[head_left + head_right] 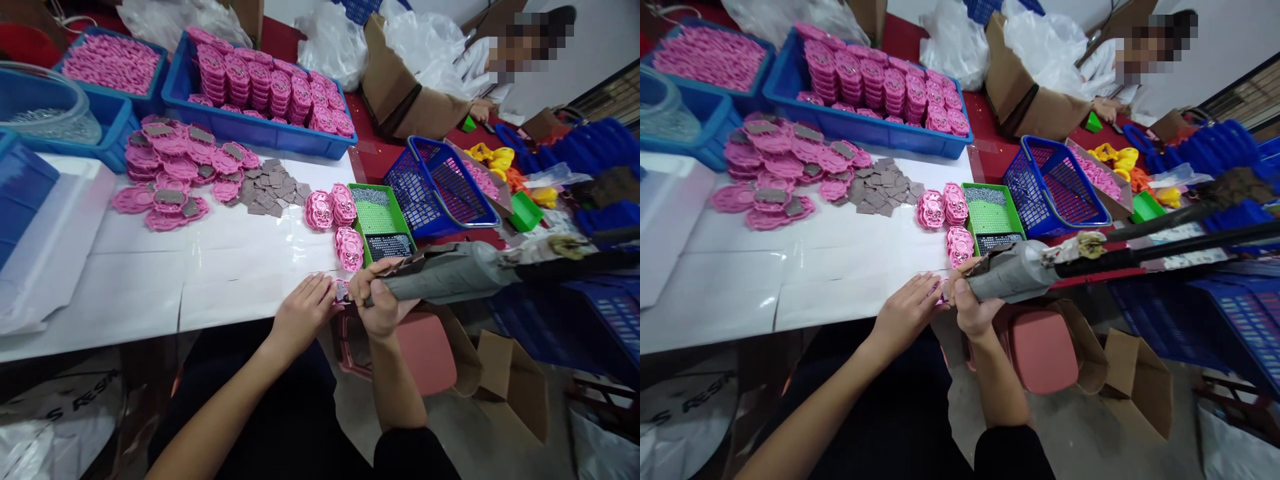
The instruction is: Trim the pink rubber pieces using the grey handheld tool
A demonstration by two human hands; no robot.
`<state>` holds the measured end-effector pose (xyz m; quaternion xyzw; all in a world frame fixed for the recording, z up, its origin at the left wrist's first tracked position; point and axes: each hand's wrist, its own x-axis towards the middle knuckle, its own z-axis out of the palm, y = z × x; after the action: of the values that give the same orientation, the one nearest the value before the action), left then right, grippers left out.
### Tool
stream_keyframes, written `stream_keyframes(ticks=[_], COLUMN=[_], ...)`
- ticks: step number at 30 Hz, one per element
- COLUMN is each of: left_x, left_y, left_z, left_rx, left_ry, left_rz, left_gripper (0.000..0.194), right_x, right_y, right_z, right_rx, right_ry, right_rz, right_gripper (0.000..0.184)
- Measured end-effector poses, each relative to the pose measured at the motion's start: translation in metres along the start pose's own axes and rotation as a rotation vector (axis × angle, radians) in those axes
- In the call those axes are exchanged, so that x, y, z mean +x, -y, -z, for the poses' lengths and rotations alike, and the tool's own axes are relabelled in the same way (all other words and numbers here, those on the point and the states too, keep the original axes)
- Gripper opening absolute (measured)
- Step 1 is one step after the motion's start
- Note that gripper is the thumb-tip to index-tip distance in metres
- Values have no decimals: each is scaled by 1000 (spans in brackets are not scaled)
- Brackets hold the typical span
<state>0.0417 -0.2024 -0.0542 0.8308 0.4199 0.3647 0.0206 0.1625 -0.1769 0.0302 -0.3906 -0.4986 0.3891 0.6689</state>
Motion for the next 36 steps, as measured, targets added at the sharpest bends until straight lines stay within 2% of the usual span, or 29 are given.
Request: stream_keyframes(ticks=[7, 15, 20, 23, 28, 33, 36], left_x=[1, 0, 3, 8, 18, 18, 30], left_y=[1, -1, -1, -3, -11, -19, -22], left_z=[0, 0, 3, 6, 6, 1, 0], left_rx=[18, -7, -8, -92, -312, -274, -189], left_ry=[-13, 13, 10, -43, -119, -46, 18], left_rz=[-10, 22, 29, 1, -47, -51, -30], left_gripper=[32, 36, 37, 35, 16, 18, 20], right_x=[3, 23, 27, 25, 20, 20, 23], right_y=[-1, 26, 33, 33, 38, 48, 55], right_z=[-1, 2, 3, 6, 15, 28, 40], right_rx=[-32, 77, 90, 92, 160, 166, 114], right_ry=[-35, -155, -137, -126, -136, -184, -261], right_rz=[-58, 4, 12, 11, 4, 62, 96], right_gripper=[24, 19, 17, 18, 15, 15, 14])
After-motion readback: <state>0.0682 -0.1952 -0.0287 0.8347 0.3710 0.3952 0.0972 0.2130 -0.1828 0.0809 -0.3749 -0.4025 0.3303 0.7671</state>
